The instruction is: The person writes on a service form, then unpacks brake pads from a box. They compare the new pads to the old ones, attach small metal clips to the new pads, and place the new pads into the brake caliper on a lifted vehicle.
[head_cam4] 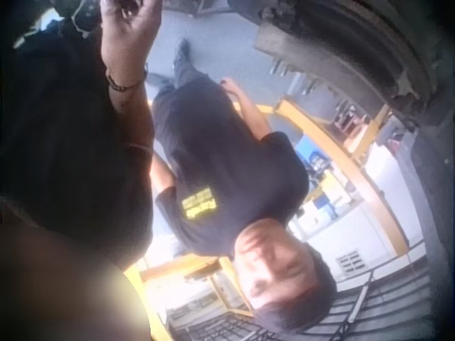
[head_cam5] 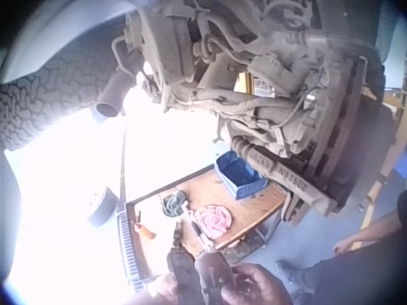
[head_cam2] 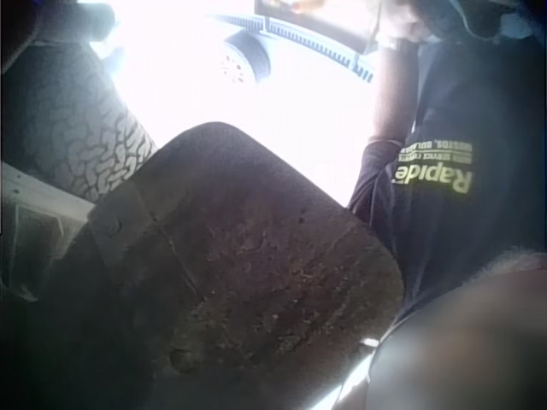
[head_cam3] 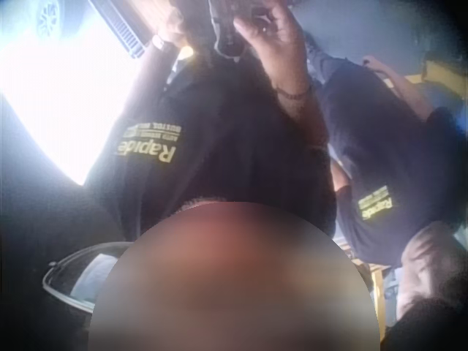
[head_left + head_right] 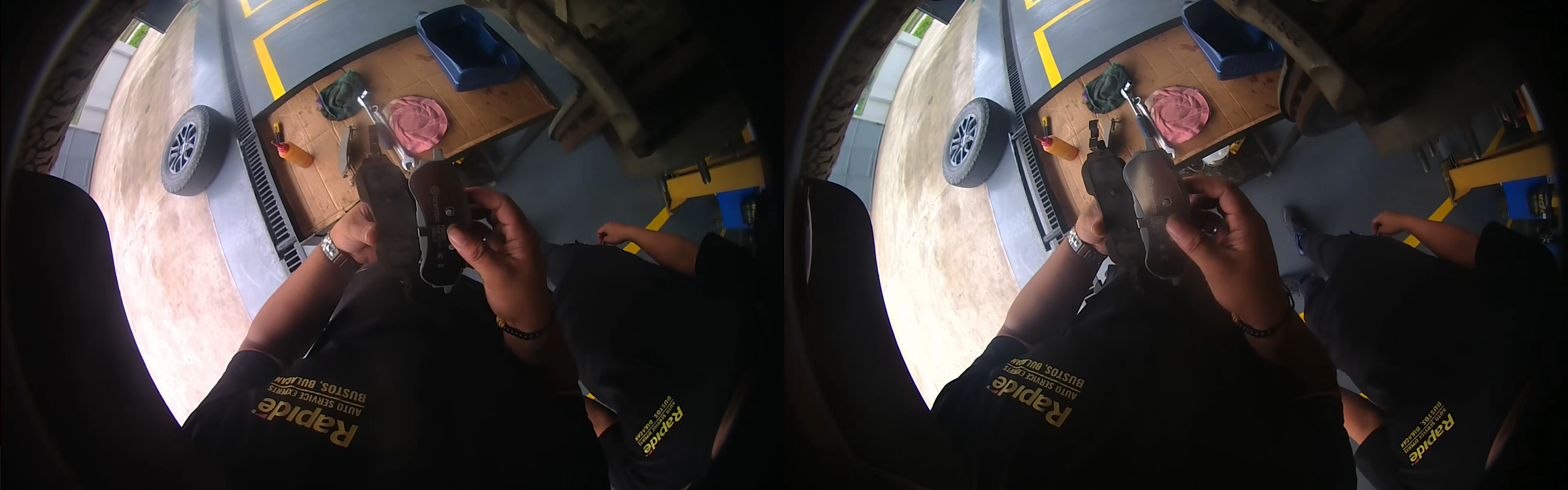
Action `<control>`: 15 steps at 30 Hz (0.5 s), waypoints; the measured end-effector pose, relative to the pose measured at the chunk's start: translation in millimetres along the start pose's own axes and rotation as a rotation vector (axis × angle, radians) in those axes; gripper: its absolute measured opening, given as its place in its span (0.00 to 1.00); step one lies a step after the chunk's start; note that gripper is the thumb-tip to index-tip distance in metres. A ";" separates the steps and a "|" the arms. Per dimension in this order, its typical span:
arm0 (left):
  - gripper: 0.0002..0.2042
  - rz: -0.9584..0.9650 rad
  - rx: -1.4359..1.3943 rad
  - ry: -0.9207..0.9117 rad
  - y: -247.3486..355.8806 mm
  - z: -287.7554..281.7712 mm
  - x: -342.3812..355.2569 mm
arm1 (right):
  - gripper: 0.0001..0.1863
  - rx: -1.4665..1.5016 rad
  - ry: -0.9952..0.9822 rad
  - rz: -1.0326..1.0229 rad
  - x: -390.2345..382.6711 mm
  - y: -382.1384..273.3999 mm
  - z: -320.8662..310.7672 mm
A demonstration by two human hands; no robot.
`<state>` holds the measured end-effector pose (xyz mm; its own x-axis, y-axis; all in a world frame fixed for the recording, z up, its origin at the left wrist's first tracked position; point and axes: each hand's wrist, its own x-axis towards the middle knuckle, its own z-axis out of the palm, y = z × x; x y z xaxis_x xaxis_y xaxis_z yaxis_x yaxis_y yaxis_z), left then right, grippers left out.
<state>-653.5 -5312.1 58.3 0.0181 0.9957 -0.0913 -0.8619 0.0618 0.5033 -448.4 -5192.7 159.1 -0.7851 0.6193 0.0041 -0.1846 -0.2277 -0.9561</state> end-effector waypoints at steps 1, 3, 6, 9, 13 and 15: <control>0.56 0.004 0.006 0.001 0.6 -1.2 -1.6 | 0.19 0.010 -0.012 0.012 0.5 0.0 -0.7; 0.51 0.018 0.025 -0.044 3.6 0.1 -1.8 | 0.19 0.069 -0.002 0.063 1.2 -2.0 -0.8; 0.41 0.015 0.052 -0.121 9.3 9.4 0.8 | 0.20 0.227 0.036 0.170 2.4 -1.7 0.4; 0.38 -0.038 0.046 -0.093 7.4 18.2 1.6 | 0.20 0.329 0.016 0.239 3.3 -5.5 -0.1; 0.38 -0.052 0.050 -0.087 4.5 24.4 5.4 | 0.20 0.238 0.013 0.212 2.9 -6.4 4.3; 0.38 -0.053 0.060 -0.077 5.7 27.9 5.8 | 0.20 0.276 0.001 0.202 2.3 -2.8 8.8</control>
<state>-644.1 -5304.0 84.6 0.1040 0.9931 -0.0540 -0.8269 0.1165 0.5501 -454.9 -5197.3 164.4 -0.8215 0.5420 -0.1774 -0.1791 -0.5404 -0.8221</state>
